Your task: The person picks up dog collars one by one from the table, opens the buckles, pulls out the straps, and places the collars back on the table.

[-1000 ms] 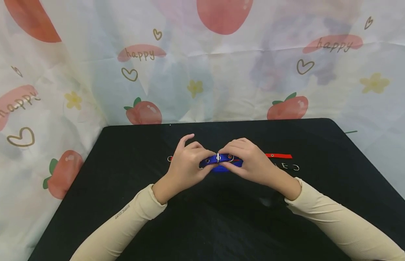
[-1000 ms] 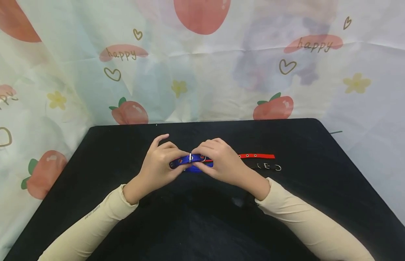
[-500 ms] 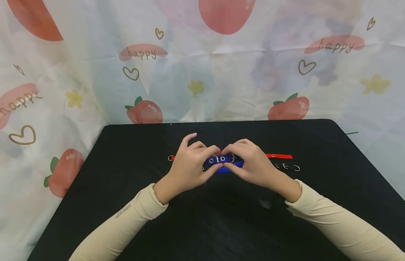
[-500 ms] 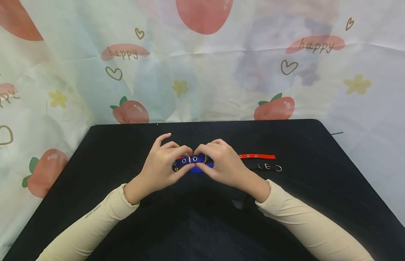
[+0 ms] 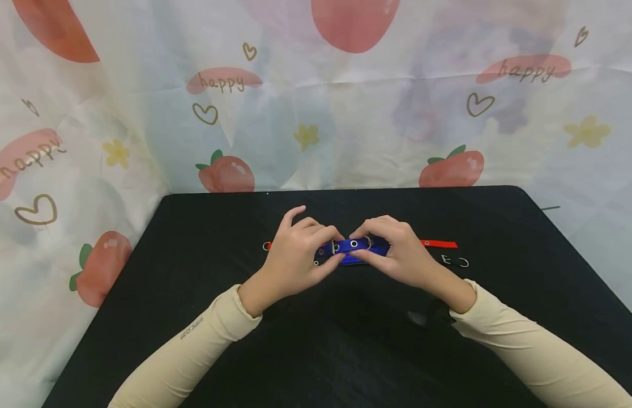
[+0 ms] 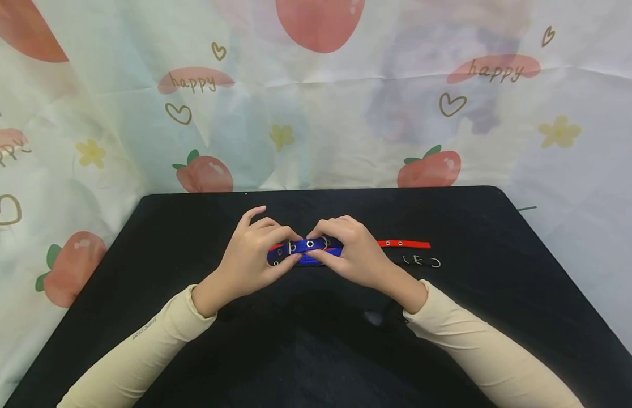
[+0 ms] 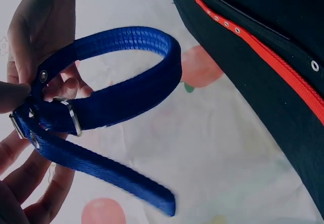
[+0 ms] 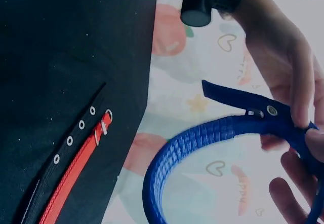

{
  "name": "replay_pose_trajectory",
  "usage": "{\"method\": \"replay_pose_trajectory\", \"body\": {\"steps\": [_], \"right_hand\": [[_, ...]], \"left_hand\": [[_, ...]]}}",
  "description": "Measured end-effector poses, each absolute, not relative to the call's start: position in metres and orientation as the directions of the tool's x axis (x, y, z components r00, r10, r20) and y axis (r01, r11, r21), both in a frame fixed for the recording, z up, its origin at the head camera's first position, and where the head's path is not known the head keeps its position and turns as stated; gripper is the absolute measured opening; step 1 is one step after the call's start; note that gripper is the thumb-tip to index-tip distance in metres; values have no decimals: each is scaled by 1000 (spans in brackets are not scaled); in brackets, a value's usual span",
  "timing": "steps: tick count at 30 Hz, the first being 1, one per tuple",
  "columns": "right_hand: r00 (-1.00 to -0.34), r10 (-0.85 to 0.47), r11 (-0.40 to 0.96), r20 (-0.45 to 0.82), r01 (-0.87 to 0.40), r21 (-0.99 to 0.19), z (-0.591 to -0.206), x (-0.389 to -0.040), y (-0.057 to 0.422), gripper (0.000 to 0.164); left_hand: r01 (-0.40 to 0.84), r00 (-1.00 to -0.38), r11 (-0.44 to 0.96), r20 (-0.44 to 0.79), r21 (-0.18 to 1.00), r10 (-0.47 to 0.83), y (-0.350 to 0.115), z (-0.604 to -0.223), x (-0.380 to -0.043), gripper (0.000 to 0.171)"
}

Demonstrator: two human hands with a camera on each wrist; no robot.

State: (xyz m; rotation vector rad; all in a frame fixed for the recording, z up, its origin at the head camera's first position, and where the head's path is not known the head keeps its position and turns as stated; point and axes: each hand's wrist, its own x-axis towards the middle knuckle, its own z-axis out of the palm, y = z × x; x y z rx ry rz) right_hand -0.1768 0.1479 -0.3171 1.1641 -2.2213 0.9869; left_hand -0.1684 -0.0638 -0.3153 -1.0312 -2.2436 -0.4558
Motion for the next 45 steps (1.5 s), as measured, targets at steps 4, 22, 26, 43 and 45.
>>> {"method": "replay_pose_trajectory", "body": {"steps": [4, 22, 26, 43, 45], "right_hand": [[-546, -524, 359, 653, -837, -412, -318, -177, 151, 27], [-348, -634, 367, 691, -921, -127, -311, -182, 150, 32], [-286, -626, 363, 725, -930, -54, -311, -183, 151, 35], [-227, -612, 340, 757, -940, -7, -309, -182, 154, 39], [-237, -615, 333, 753, -943, -25, -309, -181, 153, 37]], "left_hand": [[772, -506, 633, 659, 58, 556, -64, -316, -167, 15], [808, -421, 589, 727, 28, 543, -66, -317, -168, 15], [808, -414, 589, 731, 21, 542, -67, -316, -167, 16], [829, -391, 558, 754, 39, 528, -68, -318, -165, 18], [832, -391, 553, 758, 49, 522, -68, -318, -165, 19]]}}
